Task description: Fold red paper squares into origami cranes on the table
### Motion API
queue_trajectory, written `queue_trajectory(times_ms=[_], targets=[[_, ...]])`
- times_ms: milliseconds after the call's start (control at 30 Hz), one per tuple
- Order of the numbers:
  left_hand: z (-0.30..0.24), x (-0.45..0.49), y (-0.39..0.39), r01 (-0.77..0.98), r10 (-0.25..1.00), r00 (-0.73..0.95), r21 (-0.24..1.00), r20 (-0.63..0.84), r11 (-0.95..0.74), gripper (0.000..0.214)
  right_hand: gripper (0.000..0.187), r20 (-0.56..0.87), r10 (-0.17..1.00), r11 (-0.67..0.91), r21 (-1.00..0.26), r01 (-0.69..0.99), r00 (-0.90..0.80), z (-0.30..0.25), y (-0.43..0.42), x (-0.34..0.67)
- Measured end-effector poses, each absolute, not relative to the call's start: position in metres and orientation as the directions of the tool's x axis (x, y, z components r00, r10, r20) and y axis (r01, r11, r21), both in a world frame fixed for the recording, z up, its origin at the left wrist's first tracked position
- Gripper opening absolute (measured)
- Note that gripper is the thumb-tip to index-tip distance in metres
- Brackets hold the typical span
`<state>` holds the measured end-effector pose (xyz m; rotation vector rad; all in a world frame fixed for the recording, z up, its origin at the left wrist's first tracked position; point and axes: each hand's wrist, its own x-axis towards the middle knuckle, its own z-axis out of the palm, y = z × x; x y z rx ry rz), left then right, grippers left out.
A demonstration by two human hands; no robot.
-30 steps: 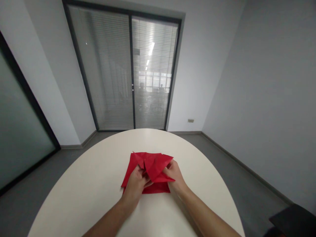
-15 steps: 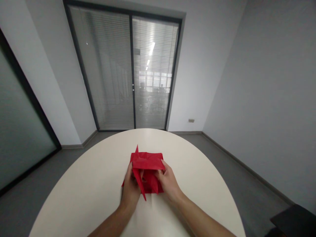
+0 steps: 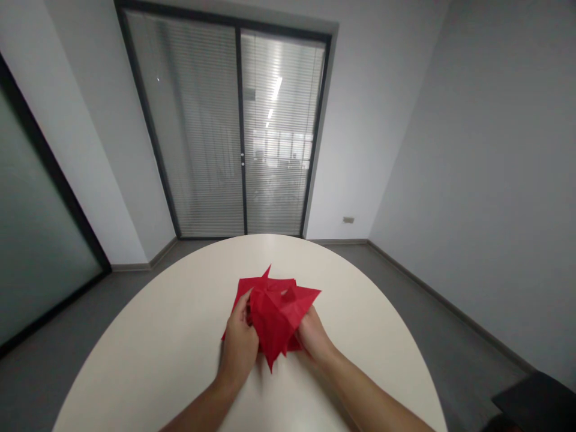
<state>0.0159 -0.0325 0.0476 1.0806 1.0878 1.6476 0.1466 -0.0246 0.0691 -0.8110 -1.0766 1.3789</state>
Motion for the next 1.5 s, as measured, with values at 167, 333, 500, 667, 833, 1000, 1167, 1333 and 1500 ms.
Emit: queue_trajectory(times_ms=[167, 333, 500, 667, 833, 1000, 1167, 1333, 1500], targets=[[0.054, 0.014, -0.035, -0.293, 0.962, -0.245, 0.937, 0.118, -0.189, 0.035, 0.037, -0.02, 0.947, -0.141, -0.922, -0.361, -0.32, 0.071, -0.031, 0.144], [0.054, 0.011, -0.031, -0.3, 0.966, -0.213, 0.931, 0.149, -0.21, 0.039, 0.031, 0.157, 0.982, 0.118, -0.945, -0.306, -0.107, 0.064, -0.022, 0.148], [0.052, 0.005, -0.026, -0.266, 0.969, -0.203, 0.945, 0.138, -0.19, 0.038, 0.022, 0.19, 0.981, 0.166, -0.933, -0.32, -0.045, 0.058, -0.012, 0.152], [0.053, 0.003, -0.025, -0.297, 0.975, -0.199, 0.942, 0.101, -0.158, 0.037, 0.017, 0.119, 0.993, 0.105, -0.916, -0.386, -0.012, 0.055, -0.013, 0.153], [0.053, 0.002, -0.024, -0.22, 0.962, -0.242, 0.958, 0.13, -0.185, 0.028, 0.022, -0.011, 1.0, -0.016, -0.875, -0.485, -0.014, 0.055, -0.015, 0.153], [0.051, -0.008, -0.016, -0.103, 0.933, -0.259, 0.953, 0.251, -0.285, 0.033, 0.04, 0.073, 0.997, 0.081, -0.93, -0.36, 0.038, 0.043, -0.002, 0.157], [0.058, -0.025, -0.014, 0.412, 0.746, -0.202, 0.746, 0.635, -0.523, 0.014, 0.037, 0.364, 0.888, 0.392, -0.919, -0.045, 0.282, 0.059, -0.001, 0.176], [0.056, -0.027, -0.022, 0.756, 0.527, 0.152, 0.245, 0.836, -0.607, 0.03, 0.016, 0.403, 0.91, 0.391, -0.912, 0.121, 0.096, 0.076, -0.016, 0.173], [0.057, -0.014, -0.033, 0.764, 0.4, 0.33, 0.007, 0.855, -0.645, 0.027, 0.026, 0.333, 0.941, 0.336, -0.94, 0.053, -0.063, 0.069, -0.024, 0.155]])
